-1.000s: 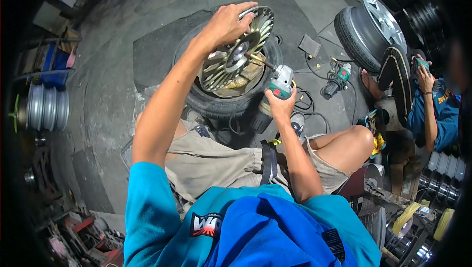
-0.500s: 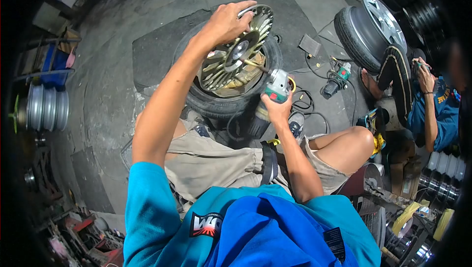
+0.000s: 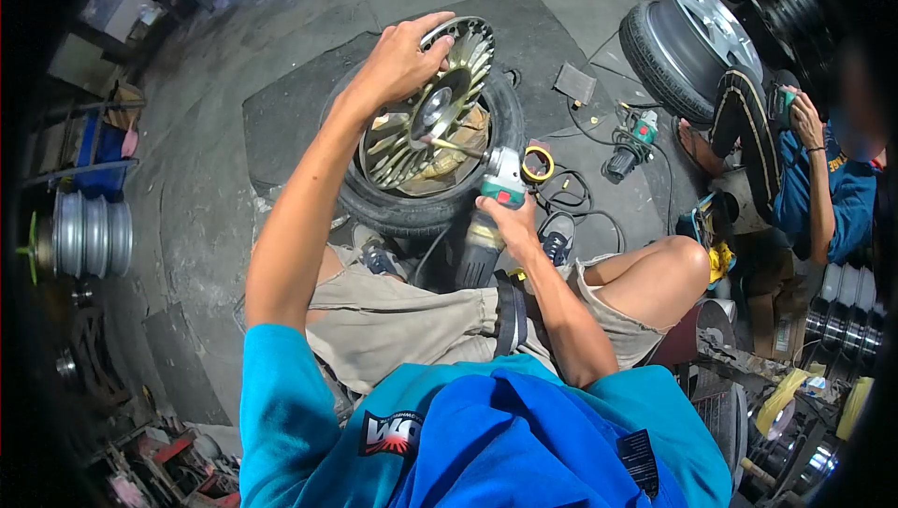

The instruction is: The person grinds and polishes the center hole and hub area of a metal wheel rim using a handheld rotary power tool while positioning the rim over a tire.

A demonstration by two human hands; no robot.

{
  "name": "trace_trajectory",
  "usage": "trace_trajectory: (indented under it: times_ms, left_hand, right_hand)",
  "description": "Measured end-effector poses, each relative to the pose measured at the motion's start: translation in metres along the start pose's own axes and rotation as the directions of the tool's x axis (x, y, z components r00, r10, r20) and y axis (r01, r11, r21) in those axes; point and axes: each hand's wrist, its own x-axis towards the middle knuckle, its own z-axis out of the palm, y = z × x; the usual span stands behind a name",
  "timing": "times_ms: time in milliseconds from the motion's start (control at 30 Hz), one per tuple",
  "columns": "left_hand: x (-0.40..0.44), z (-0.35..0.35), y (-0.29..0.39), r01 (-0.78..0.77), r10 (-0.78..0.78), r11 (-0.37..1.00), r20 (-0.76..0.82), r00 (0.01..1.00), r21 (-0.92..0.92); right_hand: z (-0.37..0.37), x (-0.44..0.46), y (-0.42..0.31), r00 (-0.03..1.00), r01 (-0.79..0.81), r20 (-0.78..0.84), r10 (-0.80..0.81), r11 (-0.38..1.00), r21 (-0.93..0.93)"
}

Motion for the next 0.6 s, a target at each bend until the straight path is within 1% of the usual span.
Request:
trace_trajectory:
  times_ms: [33, 67, 133, 267, 300, 333, 367, 400, 467, 500, 533, 567, 600]
  left_hand:
    - [0.002, 0.002, -0.002, -0.013, 0.013, 1.000, -0.011, 1.000, 0.001]
    - [0.004, 0.004, -0.003, -0.025, 0.025, 1.000, -0.022, 0.999, 0.000]
    - [0.007, 0.007, -0.005, -0.047, 0.048, 0.999, -0.025, 0.999, 0.011]
    - [0.011, 0.013, -0.003, -0.084, 0.086, 0.996, -0.051, 0.995, 0.040]
    - [0.011, 0.017, -0.002, -0.083, 0.085, 0.996, -0.054, 0.995, 0.040]
    - [0.010, 0.019, 0.000, -0.117, 0.129, 0.989, -0.142, 0.981, 0.088]
    - [0.009, 0.019, 0.001, -0.146, 0.175, 0.979, -0.225, 0.959, 0.141]
    - [0.003, 0.015, 0.000, -0.142, 0.173, 0.979, -0.222, 0.960, 0.148]
    - [-0.019, -0.001, 0.010, -0.031, 0.089, 0.951, -0.175, 0.981, 0.309]
    - [-0.034, -0.005, -0.007, -0.126, 0.208, 0.909, -0.171, 0.963, 0.397]
    - [-0.050, -0.021, 0.004, -0.005, 0.008, 0.950, -0.007, 1.000, 0.311]
    - [-0.065, -0.035, 0.016, 0.135, -0.180, 0.959, 0.172, 0.968, 0.248]
    - [-0.078, -0.034, 0.008, 0.130, -0.178, 0.959, 0.178, 0.968, 0.253]
  right_hand:
    - [0.001, -0.005, 0.000, 0.999, -0.047, 0.016, 0.047, 0.998, 0.051]
    - [0.001, -0.004, 0.000, 0.999, -0.047, 0.013, 0.046, 0.998, 0.051]
    - [-0.001, -0.004, 0.000, 0.992, -0.087, 0.098, 0.078, 0.992, 0.093]
    - [-0.007, 0.012, -0.007, 0.996, -0.077, 0.049, 0.075, 0.996, 0.053]
    - [-0.008, 0.019, -0.006, 0.998, -0.036, -0.051, 0.039, 0.997, 0.061]
    - [-0.007, 0.026, -0.009, 0.989, 0.010, -0.146, 0.000, 0.998, 0.068]
    - [-0.006, 0.034, -0.012, 0.990, 0.011, -0.139, -0.001, 0.997, 0.071]
    - [-0.008, 0.040, -0.014, 0.982, 0.060, -0.182, -0.046, 0.996, 0.069]
    - [-0.014, 0.047, -0.022, 0.951, 0.160, -0.276, -0.137, 0.985, 0.061]
    - [-0.018, 0.048, -0.025, 0.938, 0.205, -0.293, -0.187, 0.978, 0.032]
    - [-0.022, 0.050, -0.024, 0.937, 0.208, -0.296, -0.188, 0.977, 0.040]
    - [-0.025, 0.054, -0.019, 0.922, 0.227, -0.336, -0.192, 0.972, 0.066]
    - [-0.028, 0.055, -0.015, 0.907, 0.241, -0.377, -0.191, 0.966, 0.091]
